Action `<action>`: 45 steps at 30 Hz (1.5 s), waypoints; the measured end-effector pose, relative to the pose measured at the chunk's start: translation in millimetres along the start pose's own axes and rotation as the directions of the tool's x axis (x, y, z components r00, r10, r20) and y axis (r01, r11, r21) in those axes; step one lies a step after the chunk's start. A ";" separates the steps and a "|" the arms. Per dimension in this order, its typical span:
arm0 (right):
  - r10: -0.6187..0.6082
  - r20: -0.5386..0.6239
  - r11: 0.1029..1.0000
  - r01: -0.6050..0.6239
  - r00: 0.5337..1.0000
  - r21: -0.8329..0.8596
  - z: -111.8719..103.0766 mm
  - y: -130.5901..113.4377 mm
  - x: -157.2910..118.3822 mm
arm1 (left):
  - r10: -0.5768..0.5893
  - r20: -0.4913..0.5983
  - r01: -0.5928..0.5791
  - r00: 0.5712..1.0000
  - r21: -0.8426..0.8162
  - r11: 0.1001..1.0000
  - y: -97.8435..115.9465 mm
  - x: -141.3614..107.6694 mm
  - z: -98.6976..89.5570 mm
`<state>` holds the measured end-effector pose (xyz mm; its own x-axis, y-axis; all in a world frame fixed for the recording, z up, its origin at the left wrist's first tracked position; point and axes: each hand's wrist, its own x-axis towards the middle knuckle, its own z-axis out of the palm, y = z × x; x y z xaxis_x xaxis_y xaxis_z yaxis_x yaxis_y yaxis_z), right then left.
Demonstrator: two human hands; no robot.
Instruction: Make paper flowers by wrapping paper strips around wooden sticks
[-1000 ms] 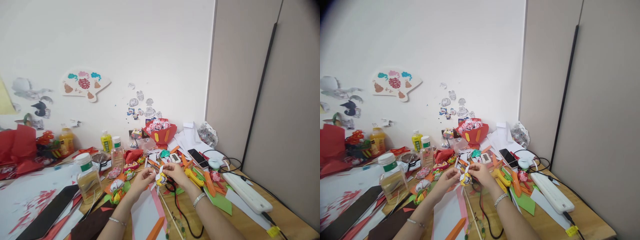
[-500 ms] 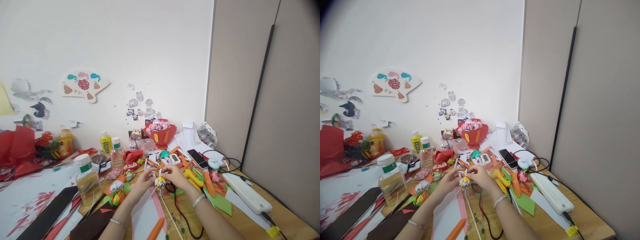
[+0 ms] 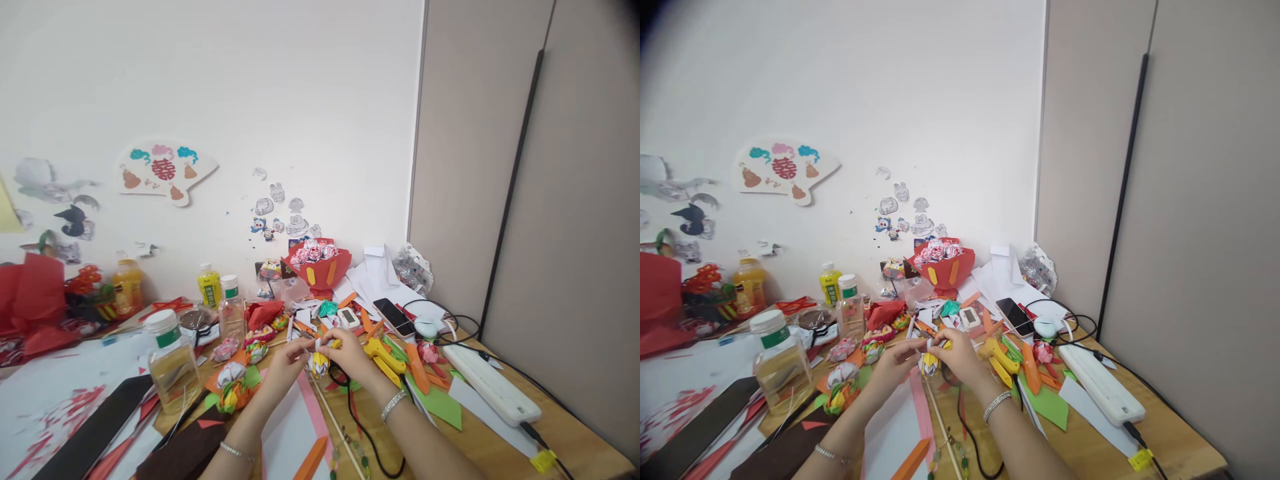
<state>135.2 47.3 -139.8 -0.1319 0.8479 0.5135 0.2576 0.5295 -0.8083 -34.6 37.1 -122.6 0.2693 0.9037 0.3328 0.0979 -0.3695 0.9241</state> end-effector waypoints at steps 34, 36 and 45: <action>0.083 0.334 0.981 -0.136 0.939 0.138 4.2 0.1 -7.4 | -0.086 0.248 0.035 0.965 0.204 0.978 3.9 -8.7 -10.4; 0.105 0.326 0.980 -0.153 0.940 0.126 5.0 3.9 -7.0 | -0.074 0.237 0.022 0.969 0.216 0.976 0.4 -7.4 -9.4; 0.104 0.308 0.994 -0.091 0.946 -0.056 5.5 6.2 -6.6 | -0.038 0.200 -0.018 0.979 0.275 0.961 -5.7 -6.3 -6.7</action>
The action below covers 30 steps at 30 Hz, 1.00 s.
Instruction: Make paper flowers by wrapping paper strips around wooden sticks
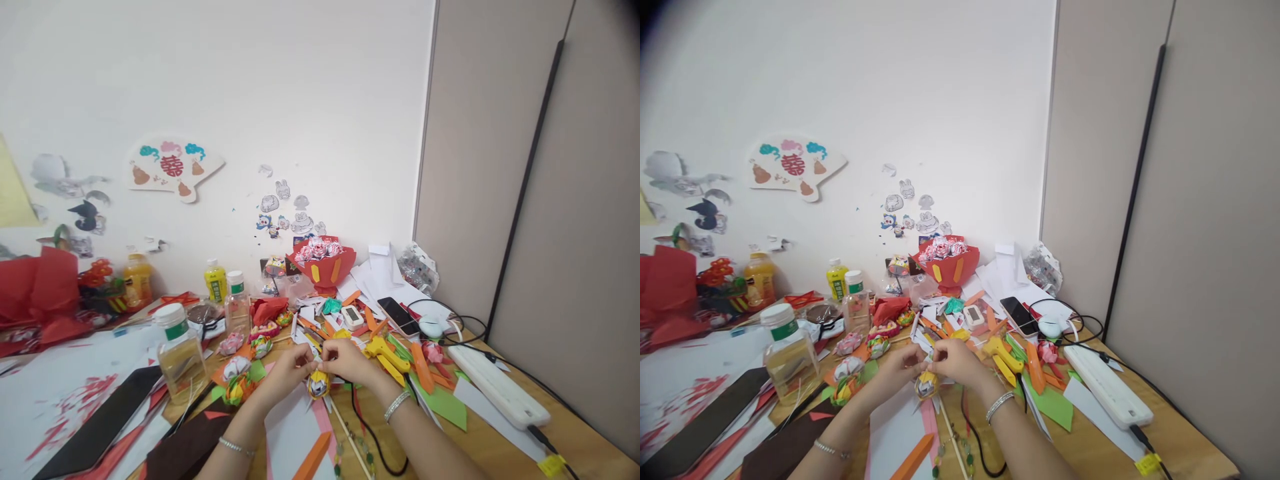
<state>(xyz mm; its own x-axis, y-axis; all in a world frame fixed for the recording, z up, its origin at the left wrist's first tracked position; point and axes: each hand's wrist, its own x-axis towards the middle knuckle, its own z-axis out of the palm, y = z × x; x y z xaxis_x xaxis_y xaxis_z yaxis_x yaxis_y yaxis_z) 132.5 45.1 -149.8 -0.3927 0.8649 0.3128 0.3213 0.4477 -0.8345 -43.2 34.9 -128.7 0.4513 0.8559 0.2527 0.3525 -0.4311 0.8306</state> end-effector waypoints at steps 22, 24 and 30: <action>-0.045 0.024 0.976 0.050 0.999 -0.211 -0.5 -11.2 -4.5 | -0.104 -0.017 0.103 0.994 -0.056 0.993 4.5 -2.1 2.2; -0.065 0.002 0.986 0.065 0.998 -0.152 -2.6 -15.6 -4.7 | -0.129 0.044 0.134 0.991 -0.138 0.981 3.9 -4.1 -4.7; -0.030 -0.134 0.994 0.043 0.991 0.096 -3.9 -19.0 -2.3 | -0.202 0.163 0.259 0.966 -0.582 0.771 -2.4 -6.8 -12.7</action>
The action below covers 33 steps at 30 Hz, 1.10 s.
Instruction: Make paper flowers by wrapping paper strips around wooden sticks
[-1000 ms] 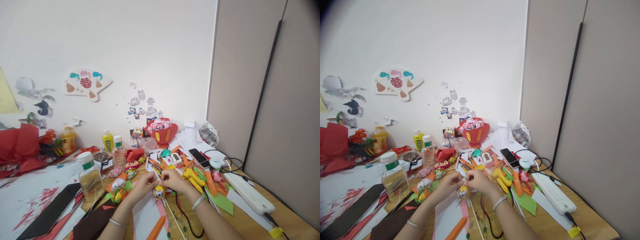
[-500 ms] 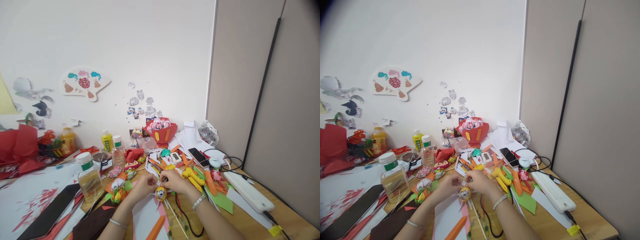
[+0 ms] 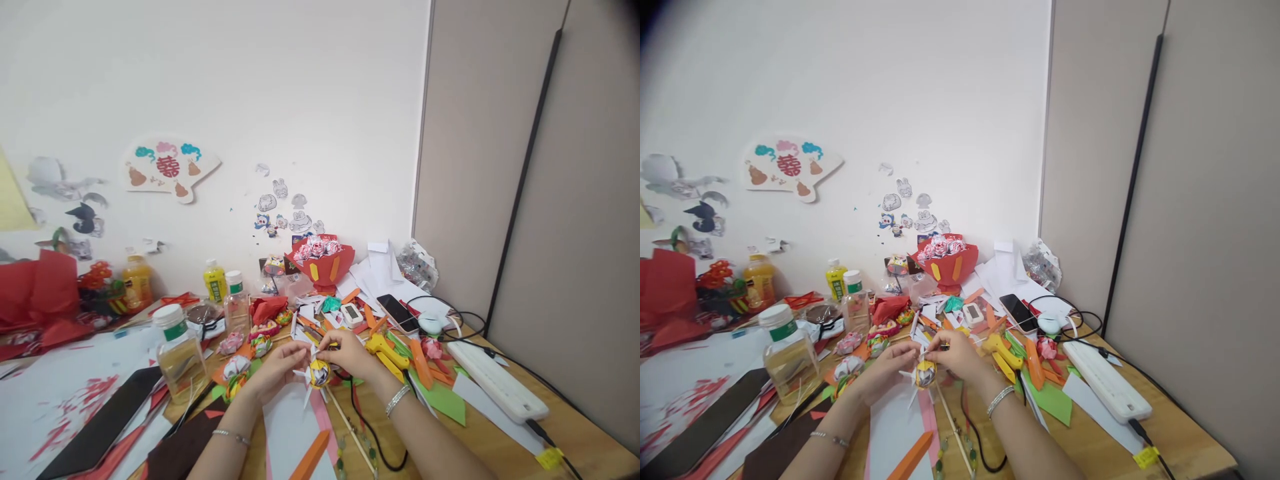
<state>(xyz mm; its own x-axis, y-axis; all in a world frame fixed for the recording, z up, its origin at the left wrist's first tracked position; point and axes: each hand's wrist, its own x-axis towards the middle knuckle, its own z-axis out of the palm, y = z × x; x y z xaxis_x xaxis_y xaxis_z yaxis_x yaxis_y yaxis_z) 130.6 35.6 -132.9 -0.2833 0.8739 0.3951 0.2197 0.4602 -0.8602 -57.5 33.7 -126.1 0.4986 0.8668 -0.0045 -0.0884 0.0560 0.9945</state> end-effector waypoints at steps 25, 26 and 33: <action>-0.467 0.309 0.649 0.559 0.828 -0.517 0.6 -6.0 -0.7 | 0.007 -0.199 0.002 0.980 0.046 0.999 -9.9 8.8 10.1; -0.456 0.323 0.658 0.558 0.829 -0.506 -0.6 -7.8 -1.5 | 0.010 -0.211 0.003 0.977 0.059 0.998 -8.6 8.2 10.6; -0.291 0.189 0.840 0.345 0.938 -0.418 -3.0 -15.7 -8.0 | 0.027 -0.262 0.007 0.965 0.127 0.992 -1.7 4.8 14.9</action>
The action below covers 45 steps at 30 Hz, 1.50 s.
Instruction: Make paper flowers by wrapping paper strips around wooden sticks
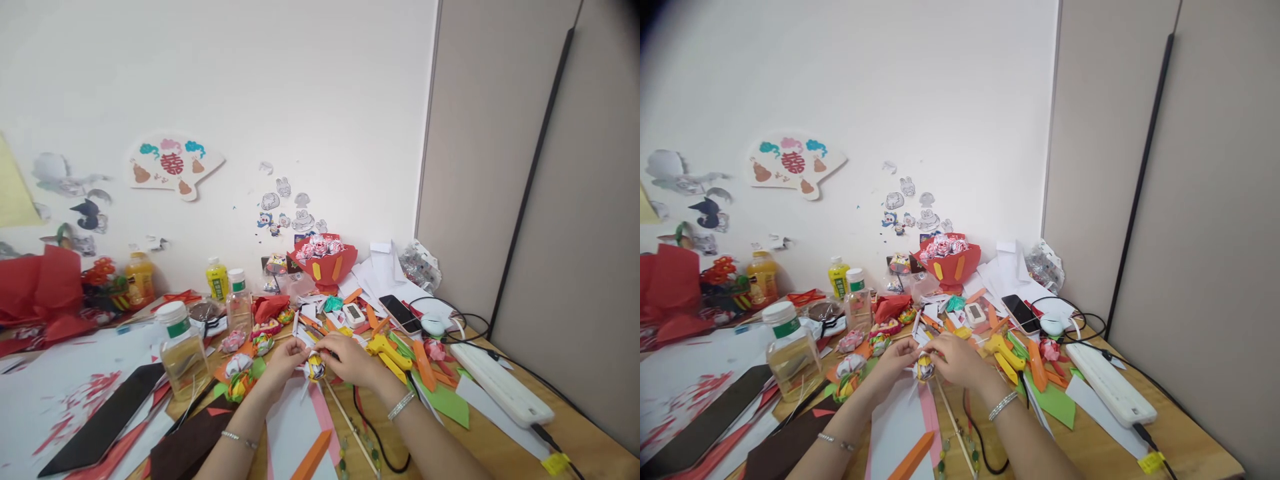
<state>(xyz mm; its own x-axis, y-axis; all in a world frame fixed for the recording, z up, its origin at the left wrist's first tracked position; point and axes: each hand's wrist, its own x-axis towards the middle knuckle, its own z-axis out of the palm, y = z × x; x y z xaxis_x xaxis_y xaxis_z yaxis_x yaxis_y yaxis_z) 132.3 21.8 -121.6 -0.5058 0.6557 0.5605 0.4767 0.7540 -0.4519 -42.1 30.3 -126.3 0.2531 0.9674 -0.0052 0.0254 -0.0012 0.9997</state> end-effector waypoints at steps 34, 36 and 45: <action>0.422 -0.057 0.718 -0.296 0.905 0.630 17.5 32.8 5.0 | 0.165 -0.023 -0.166 0.986 -0.080 0.983 0.7 3.8 2.3; 0.393 -0.050 0.701 -0.264 0.918 0.663 18.8 31.6 5.0 | 0.161 -0.010 -0.161 0.987 -0.074 0.984 1.7 2.1 4.3; 0.407 -0.142 0.810 -0.284 0.903 0.513 18.5 24.1 5.5 | 0.253 0.050 -0.256 0.966 0.088 0.963 -3.0 5.1 2.5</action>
<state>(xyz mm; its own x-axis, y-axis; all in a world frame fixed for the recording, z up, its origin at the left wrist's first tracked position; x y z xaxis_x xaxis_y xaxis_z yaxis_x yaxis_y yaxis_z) 127.7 44.3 -142.2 -0.1606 0.8929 0.4207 0.1605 0.4442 -0.8814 -38.5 34.7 -129.3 0.2995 0.9217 0.2464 0.0445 -0.2714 0.9614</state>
